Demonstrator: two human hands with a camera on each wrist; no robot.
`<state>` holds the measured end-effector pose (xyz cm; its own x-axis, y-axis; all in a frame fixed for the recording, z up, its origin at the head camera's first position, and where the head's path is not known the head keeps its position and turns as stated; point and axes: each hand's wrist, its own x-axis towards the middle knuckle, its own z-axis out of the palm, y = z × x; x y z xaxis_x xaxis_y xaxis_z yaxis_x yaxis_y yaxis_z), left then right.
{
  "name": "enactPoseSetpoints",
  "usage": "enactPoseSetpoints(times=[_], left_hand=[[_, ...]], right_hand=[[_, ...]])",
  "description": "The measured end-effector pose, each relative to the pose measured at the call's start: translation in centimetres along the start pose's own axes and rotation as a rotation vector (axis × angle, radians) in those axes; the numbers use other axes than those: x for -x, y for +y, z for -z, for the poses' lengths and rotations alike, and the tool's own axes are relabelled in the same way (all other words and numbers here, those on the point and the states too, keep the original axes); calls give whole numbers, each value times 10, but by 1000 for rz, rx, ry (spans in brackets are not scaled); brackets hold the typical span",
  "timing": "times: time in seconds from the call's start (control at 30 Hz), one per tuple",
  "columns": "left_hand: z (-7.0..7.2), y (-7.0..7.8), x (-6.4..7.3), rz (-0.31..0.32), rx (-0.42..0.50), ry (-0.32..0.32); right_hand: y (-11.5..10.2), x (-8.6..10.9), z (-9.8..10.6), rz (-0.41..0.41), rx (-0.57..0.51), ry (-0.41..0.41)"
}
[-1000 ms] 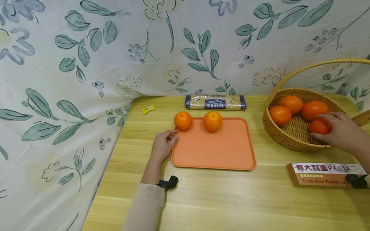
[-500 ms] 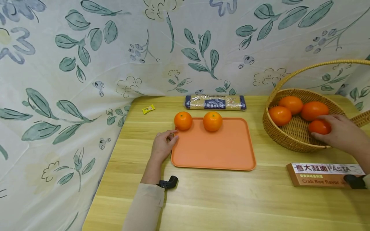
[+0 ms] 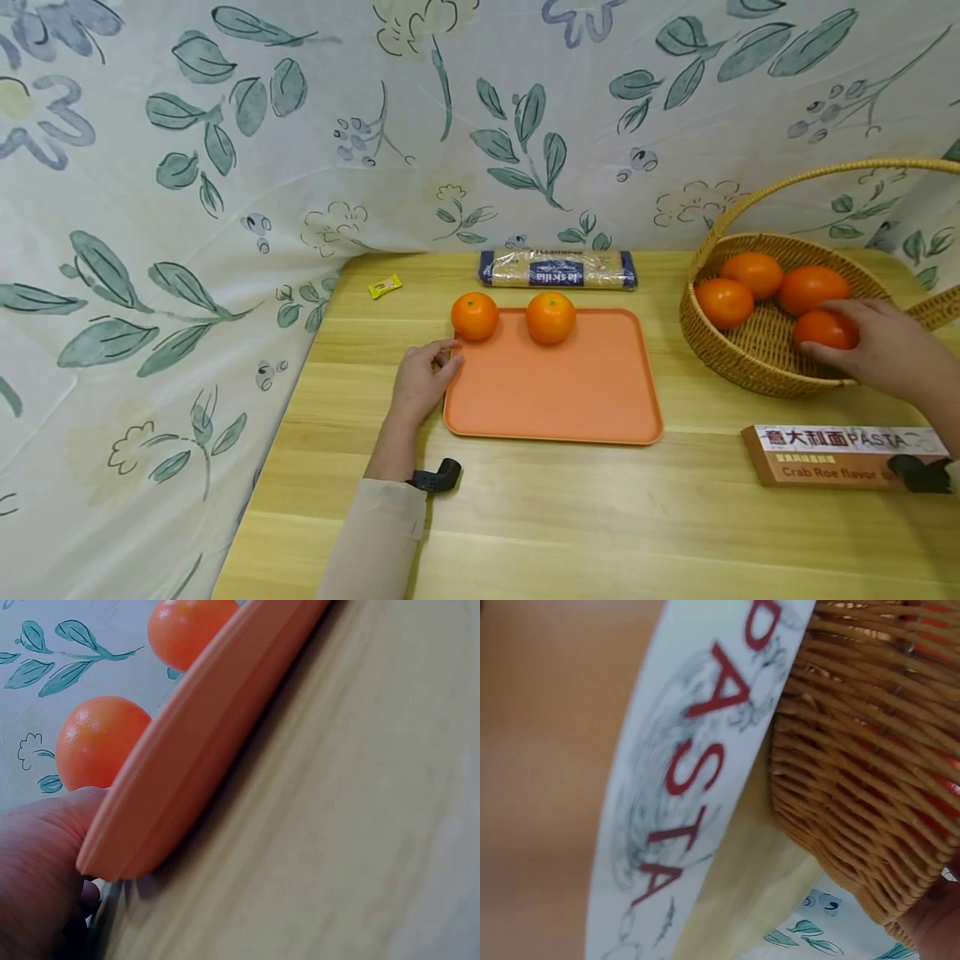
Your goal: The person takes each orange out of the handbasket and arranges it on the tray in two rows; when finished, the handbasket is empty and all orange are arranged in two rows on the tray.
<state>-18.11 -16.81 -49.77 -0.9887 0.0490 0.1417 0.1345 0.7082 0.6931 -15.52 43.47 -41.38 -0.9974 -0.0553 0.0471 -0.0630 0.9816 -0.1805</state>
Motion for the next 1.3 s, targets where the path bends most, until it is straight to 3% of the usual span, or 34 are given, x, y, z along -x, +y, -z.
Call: enactPoseSetpoints(times=[0.3,0.63,0.9,1.3], left_hand=[[1,0,0,8,-2,-6],[1,0,1,5,-5,3],[0,-2,0,-6,-4,4],[0,0,0,-9,-6,12]], right_hand=[[-23,7,17,-112,-79,12],[-68,18,34,-102,-144,52],[-104,26,37,-20,-213,44],[-141,36,20,127,-286,95]])
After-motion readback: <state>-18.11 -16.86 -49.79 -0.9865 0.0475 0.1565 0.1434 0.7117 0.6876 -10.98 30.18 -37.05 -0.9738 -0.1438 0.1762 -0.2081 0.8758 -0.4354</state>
